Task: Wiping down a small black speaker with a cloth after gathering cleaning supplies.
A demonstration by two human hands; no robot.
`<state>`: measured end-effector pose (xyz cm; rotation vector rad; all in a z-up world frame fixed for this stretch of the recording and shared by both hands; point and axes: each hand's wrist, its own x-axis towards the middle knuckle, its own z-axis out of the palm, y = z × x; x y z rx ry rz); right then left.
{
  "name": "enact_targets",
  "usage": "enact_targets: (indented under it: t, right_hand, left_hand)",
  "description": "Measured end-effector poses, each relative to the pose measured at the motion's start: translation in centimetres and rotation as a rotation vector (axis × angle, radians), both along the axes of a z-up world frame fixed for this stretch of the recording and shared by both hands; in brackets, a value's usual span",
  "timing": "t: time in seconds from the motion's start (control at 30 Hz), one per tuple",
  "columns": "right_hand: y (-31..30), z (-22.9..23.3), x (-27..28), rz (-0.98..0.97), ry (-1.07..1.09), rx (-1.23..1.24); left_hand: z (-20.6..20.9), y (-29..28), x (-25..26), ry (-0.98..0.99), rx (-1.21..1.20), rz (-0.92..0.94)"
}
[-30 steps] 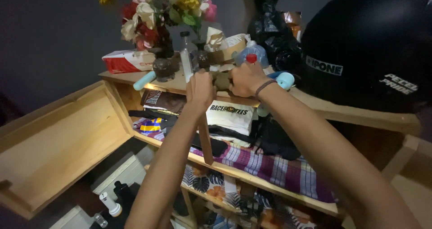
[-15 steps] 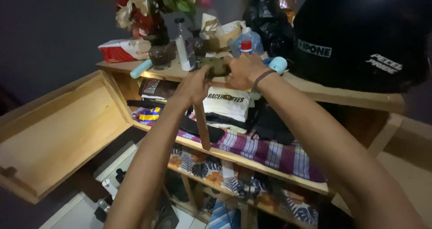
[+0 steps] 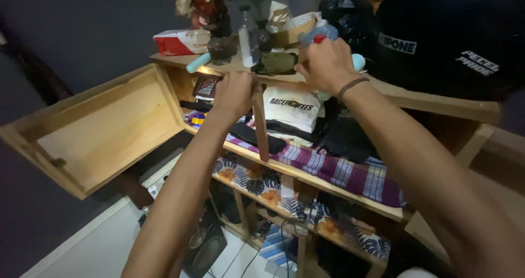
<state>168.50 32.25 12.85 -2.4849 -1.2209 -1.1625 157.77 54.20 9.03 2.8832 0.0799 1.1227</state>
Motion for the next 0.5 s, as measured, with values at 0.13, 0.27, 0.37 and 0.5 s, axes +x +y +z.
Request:
enact_targets:
  t: [0.13, 0.27, 0.37, 0.5]
  right_hand:
    - [0.2, -0.5, -1.0, 0.09, 0.017, 0.085]
    - [0.6, -1.2, -1.5, 0.126, 0.082, 0.069]
    - [0.5, -1.4, -2.6, 0.223, 0.048, 0.095]
    - [0.2, -0.6, -6.3, 0.232, 0.093, 0.053]
  left_hand:
    - [0.2, -1.2, -1.9, 0.042, -0.003, 0.075]
    - [0.3, -2.3, -3.7, -0.058, 0.067, -0.015]
    - [0.3, -2.7, -4.4, -0.072, 0.09, 0.008]
    - [0.6, -3.4, -5.7, 0.014, 0.075, 0.117]
